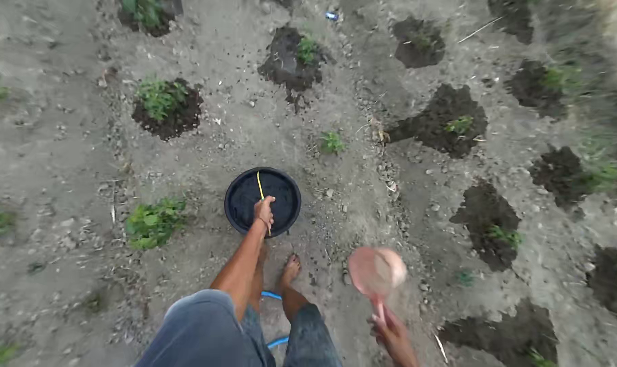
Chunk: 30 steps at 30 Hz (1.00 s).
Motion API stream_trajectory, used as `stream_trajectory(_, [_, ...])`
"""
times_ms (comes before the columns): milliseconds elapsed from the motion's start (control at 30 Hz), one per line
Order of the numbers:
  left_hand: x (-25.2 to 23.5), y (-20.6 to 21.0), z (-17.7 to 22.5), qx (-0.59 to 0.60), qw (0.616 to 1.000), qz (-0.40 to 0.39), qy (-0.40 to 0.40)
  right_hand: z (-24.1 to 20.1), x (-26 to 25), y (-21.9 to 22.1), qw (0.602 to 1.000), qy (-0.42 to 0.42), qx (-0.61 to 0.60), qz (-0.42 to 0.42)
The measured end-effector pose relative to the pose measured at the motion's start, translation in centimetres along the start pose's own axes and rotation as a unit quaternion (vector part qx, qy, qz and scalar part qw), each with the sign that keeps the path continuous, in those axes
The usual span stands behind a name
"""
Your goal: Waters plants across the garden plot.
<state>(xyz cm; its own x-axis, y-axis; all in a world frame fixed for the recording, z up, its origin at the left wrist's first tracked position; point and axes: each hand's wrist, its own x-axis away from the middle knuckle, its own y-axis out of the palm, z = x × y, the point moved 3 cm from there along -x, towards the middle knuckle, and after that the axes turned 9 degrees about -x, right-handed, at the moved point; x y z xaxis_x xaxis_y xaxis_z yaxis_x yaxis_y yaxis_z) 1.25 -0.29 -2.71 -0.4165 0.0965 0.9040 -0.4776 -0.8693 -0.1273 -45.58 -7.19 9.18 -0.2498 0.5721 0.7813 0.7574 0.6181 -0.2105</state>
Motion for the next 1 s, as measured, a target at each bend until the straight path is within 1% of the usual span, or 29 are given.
stream_trajectory(33, [-1.8,-0.5,1.1,-0.001,1.0,0.0,0.0,-1.8,-3.8,3.5,0.997,-0.042,0.067,-0.029])
stream_trajectory(67, [-3.4,-1.0,2.2,-0.002,1.0,-0.002,0.0,-4.4,-7.4,6.9,0.983,-0.072,0.159,-0.056])
stream_trajectory(133, [-5.7,-2.8,1.8,-0.013,1.0,-0.005,-0.008,-8.7,-12.1,14.0,0.929,-0.083,0.345,-0.104])
stream_trajectory(200, [-7.8,-4.3,2.7,-0.019,1.0,-0.021,0.002,-11.9,-17.1,20.8,0.87,-0.1,0.467,-0.125])
stream_trajectory(267, [-9.2,-4.8,3.6,-0.033,0.998,-0.044,0.016,-13.4,-22.4,26.2,0.835,-0.138,0.514,-0.138])
stream_trajectory(300, [-9.6,-5.2,3.5,-0.048,0.997,-0.049,0.023,-13.9,-25.0,28.5,0.824,-0.14,0.527,-0.157])
stream_trajectory(367, [-10.7,-7.1,3.0,-0.095,0.994,-0.027,0.045,-14.6,-29.9,32.3,0.796,-0.148,0.555,-0.19])
stream_trajectory(400, [-11.2,-8.6,2.5,-0.12,0.991,-0.005,0.055,-14.8,-32.1,33.8,0.779,-0.14,0.576,-0.203])
stream_trajectory(433, [-11.8,-10.3,2.0,-0.143,0.988,0.018,0.062,-15.0,-33.7,35.1,0.763,-0.114,0.599,-0.214])
stream_trajectory(500, [-13.4,-13.3,0.5,-0.16,0.984,0.059,0.052,-14.8,-35.4,37.1,0.735,-0.041,0.63,-0.246])
stream_trajectory(533, [-14.0,-14.4,-0.1,-0.162,0.983,0.07,0.044,-14.0,-35.8,37.9,0.735,-0.008,0.622,-0.27])
stream_trajectory(600, [-15.1,-15.4,-0.6,-0.155,0.984,0.081,0.039,-11.5,-37.5,38.9,0.752,0.036,0.567,-0.333])
stream_trajectory(700, [-15.7,-15.3,-0.7,-0.13,0.986,0.097,0.025,-9.6,-39.9,37.9,0.824,0.086,0.384,-0.407])
stream_trajectory(733, [-15.7,-15.1,-0.7,-0.12,0.987,0.108,0.02,-9.1,-40.5,36.9,0.843,0.124,0.311,-0.422])
stream_trajectory(767, [-15.8,-14.9,-0.6,-0.113,0.986,0.118,0.017,-8.8,-41.0,36.0,0.855,0.181,0.225,-0.431])
stream_trajectory(800, [-15.8,-14.8,-0.6,-0.112,0.985,0.127,0.015,-8.5,-41.2,35.0,0.857,0.229,0.143,-0.44])
stream_trajectory(867, [-15.6,-14.5,-0.6,-0.118,0.983,0.143,0.01,-8.0,-40.8,33.0,0.84,0.275,0.005,-0.467])
stream_trajectory(933, [-15.3,-14.2,-0.5,-0.124,0.98,0.153,0.003,-7.9,-39.6,30.9,0.815,0.279,-0.096,-0.499])
stream_trajectory(1000, [-15.2,-13.8,-0.2,-0.132,0.978,0.164,-0.003,-9.1,-38.2,28.6,0.797,0.26,-0.155,-0.522])
